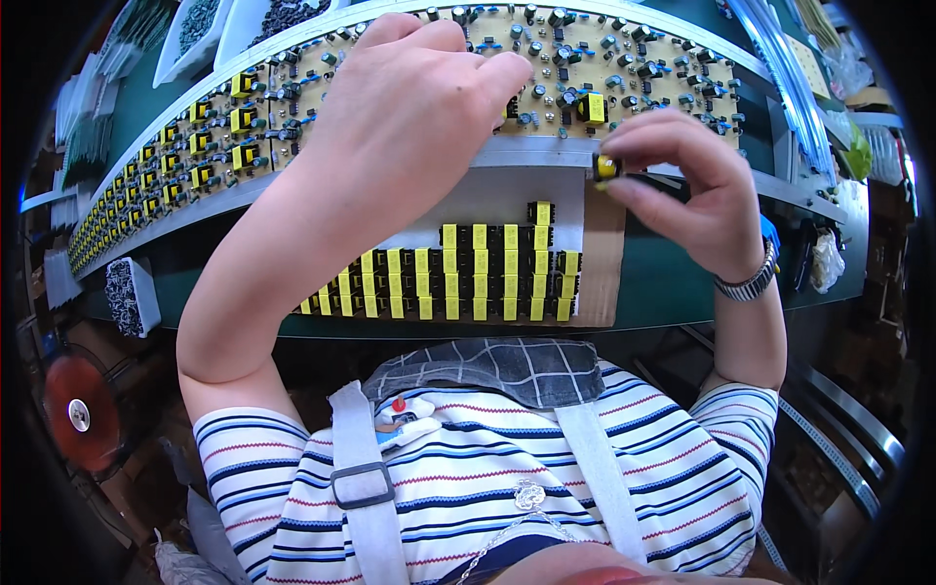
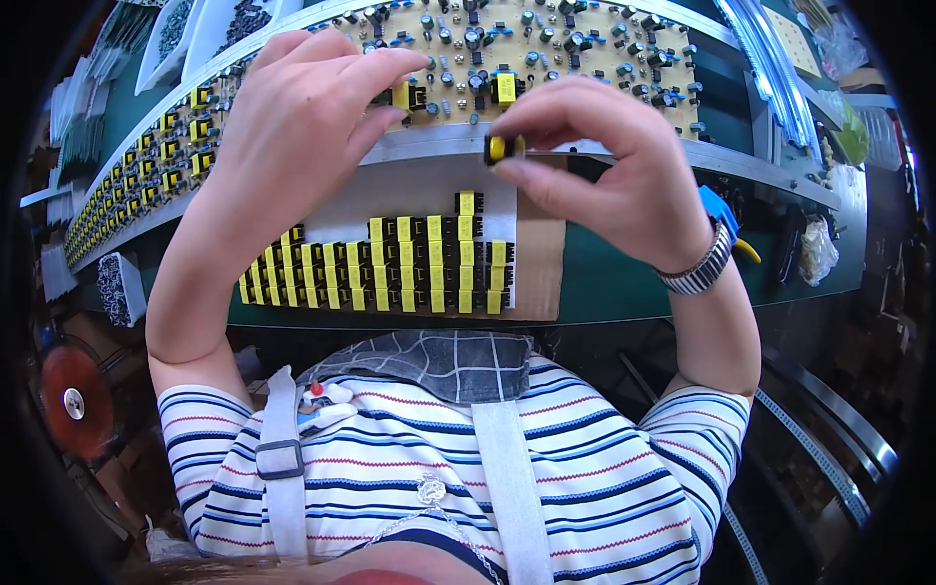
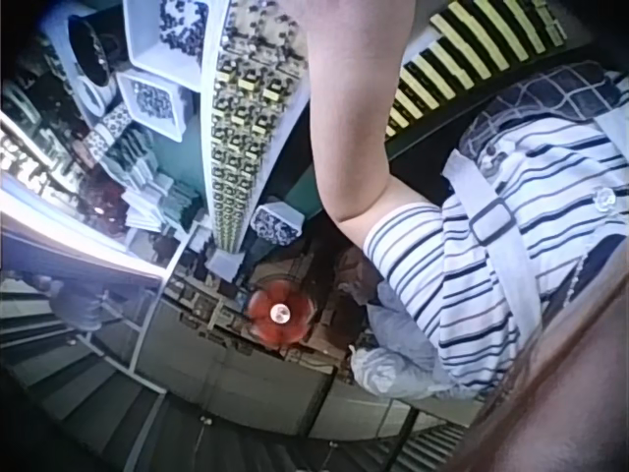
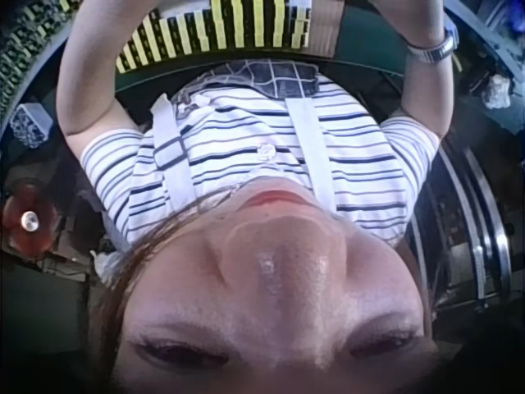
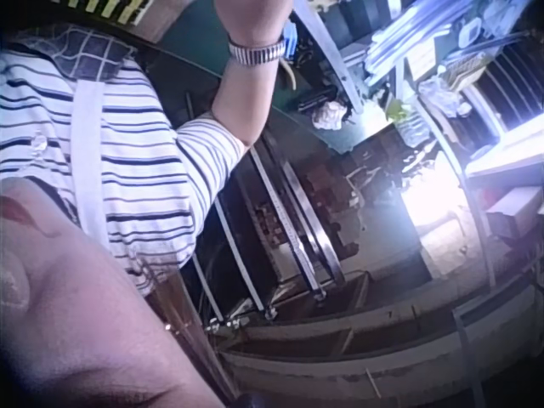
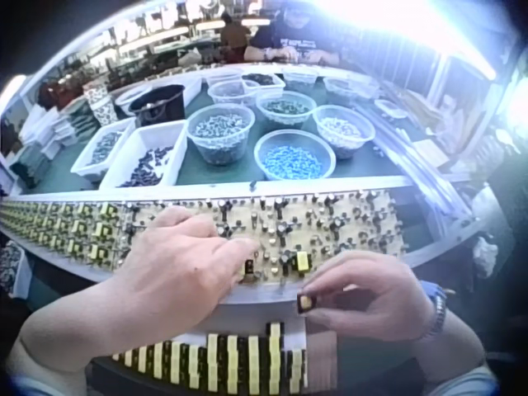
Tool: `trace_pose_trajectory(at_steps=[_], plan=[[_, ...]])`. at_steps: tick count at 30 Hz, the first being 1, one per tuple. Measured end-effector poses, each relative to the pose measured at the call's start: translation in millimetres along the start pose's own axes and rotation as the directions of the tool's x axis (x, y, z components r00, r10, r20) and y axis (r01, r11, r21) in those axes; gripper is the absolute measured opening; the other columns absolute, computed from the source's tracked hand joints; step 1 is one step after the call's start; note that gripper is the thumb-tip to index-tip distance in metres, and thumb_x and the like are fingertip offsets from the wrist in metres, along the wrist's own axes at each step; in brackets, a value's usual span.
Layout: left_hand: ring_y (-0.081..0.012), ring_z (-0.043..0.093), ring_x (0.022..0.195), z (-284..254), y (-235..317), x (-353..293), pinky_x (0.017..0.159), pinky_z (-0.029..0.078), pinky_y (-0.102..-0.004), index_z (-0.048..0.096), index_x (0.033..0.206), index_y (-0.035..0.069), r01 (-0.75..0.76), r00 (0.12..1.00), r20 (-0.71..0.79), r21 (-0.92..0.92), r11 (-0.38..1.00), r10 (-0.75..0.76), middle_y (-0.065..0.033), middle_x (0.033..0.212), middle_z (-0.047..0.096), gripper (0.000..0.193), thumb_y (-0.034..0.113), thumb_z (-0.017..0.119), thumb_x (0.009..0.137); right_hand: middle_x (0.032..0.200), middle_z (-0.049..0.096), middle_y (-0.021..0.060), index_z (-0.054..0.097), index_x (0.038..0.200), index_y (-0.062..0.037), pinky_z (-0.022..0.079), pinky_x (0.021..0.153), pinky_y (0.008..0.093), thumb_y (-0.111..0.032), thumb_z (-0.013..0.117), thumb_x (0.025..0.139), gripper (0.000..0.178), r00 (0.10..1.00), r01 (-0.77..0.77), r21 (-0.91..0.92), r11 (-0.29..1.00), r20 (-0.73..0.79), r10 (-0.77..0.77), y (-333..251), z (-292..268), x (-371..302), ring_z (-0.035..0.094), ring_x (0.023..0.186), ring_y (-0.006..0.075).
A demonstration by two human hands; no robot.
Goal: The person inserts capacitors and transformers into circuit boards by hand, then places the assembled circuit boards into a rack.
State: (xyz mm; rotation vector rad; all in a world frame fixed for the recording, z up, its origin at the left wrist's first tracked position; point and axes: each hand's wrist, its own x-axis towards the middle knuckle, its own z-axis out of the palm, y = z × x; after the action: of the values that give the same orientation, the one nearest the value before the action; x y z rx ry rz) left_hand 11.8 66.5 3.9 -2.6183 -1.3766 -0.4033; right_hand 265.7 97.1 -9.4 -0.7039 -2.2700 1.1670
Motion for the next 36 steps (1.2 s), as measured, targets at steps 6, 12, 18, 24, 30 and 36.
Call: trace_pose_trajectory(at_steps=[6,12,18,24,30,36], plan=[[-0.0189,0.059,0.079,-6,5,0,0.079,0.042,-0.0334,0.064,0.103,0.012,-0.033,0.999,-0.022,0.048,0.998,0.034,-0.0012,0.072,0.063,0.031,0.010,0.070,0.073,0.101,0.064,0.0078,0.065,0.106,-0.0006,0.053,0.082,0.0257,-0.008,0.071,0.081,0.027,0.975,0.068,-0.098,0.993,-0.203,-0.086,3,-7,12,0.065,0.091,0.0161],[-0.0182,0.059,0.080,-12,3,4,0.080,0.042,-0.0340,0.064,0.102,0.011,-0.052,0.999,0.001,0.020,0.998,0.052,-0.0008,0.072,0.064,0.030,0.009,0.071,0.072,0.104,0.063,0.0091,0.063,0.108,0.0008,0.053,0.084,0.0263,-0.007,0.070,0.082,0.028,0.977,0.059,-0.093,0.994,-0.197,-0.076,8,-13,18,0.064,0.094,0.0166],[-0.0191,0.059,0.084,0,1,2,0.081,0.042,-0.0344,0.064,0.101,0.010,-0.065,0.998,0.012,0.072,0.995,0.064,-0.0025,0.079,0.065,0.029,0.009,0.071,0.073,0.110,0.060,0.0101,0.062,0.111,0.0008,0.051,0.089,0.0264,-0.006,0.067,0.085,0.028,0.975,-0.030,-0.046,0.998,-0.221,0.019,13,-16,18,0.063,0.098,0.0167],[-0.0224,0.059,0.088,-12,-11,-22,0.080,0.043,-0.0349,0.066,0.095,0.007,0.009,0.995,-0.101,-0.058,0.998,-0.014,-0.0054,0.090,0.064,0.020,0.009,0.070,0.076,0.110,0.062,0.0105,0.062,0.111,-0.0001,0.053,0.087,0.0266,-0.007,0.068,0.084,0.029,0.975,0.031,-0.214,0.976,-0.207,-0.076,18,-23,24,0.064,0.098,0.0173],[-0.0236,0.058,0.087,0,-3,-34,0.077,0.045,-0.0355,0.066,0.094,0.005,0.017,0.989,-0.143,-0.094,0.995,-0.031,-0.0054,0.092,0.063,0.019,0.010,0.070,0.077,0.104,0.066,0.0092,0.064,0.113,-0.0045,0.054,0.083,0.0280,-0.010,0.069,0.083,0.031,0.984,0.088,-0.524,0.847,-0.086,-0.155,19,-25,40,0.066,0.094,0.0178],[-0.0206,0.056,0.086,0,25,-49,0.071,0.045,-0.0324,0.064,0.097,0.007,-0.005,0.998,0.058,-0.396,0.918,0.030,-0.0049,0.088,0.058,0.023,0.012,0.067,0.075,0.101,0.068,0.0093,0.062,0.115,-0.0065,0.054,0.081,0.0290,-0.012,0.069,0.083,0.033,0.986,0.121,-0.613,0.781,-0.017,-0.166,19,-21,50,0.067,0.092,0.0181]])
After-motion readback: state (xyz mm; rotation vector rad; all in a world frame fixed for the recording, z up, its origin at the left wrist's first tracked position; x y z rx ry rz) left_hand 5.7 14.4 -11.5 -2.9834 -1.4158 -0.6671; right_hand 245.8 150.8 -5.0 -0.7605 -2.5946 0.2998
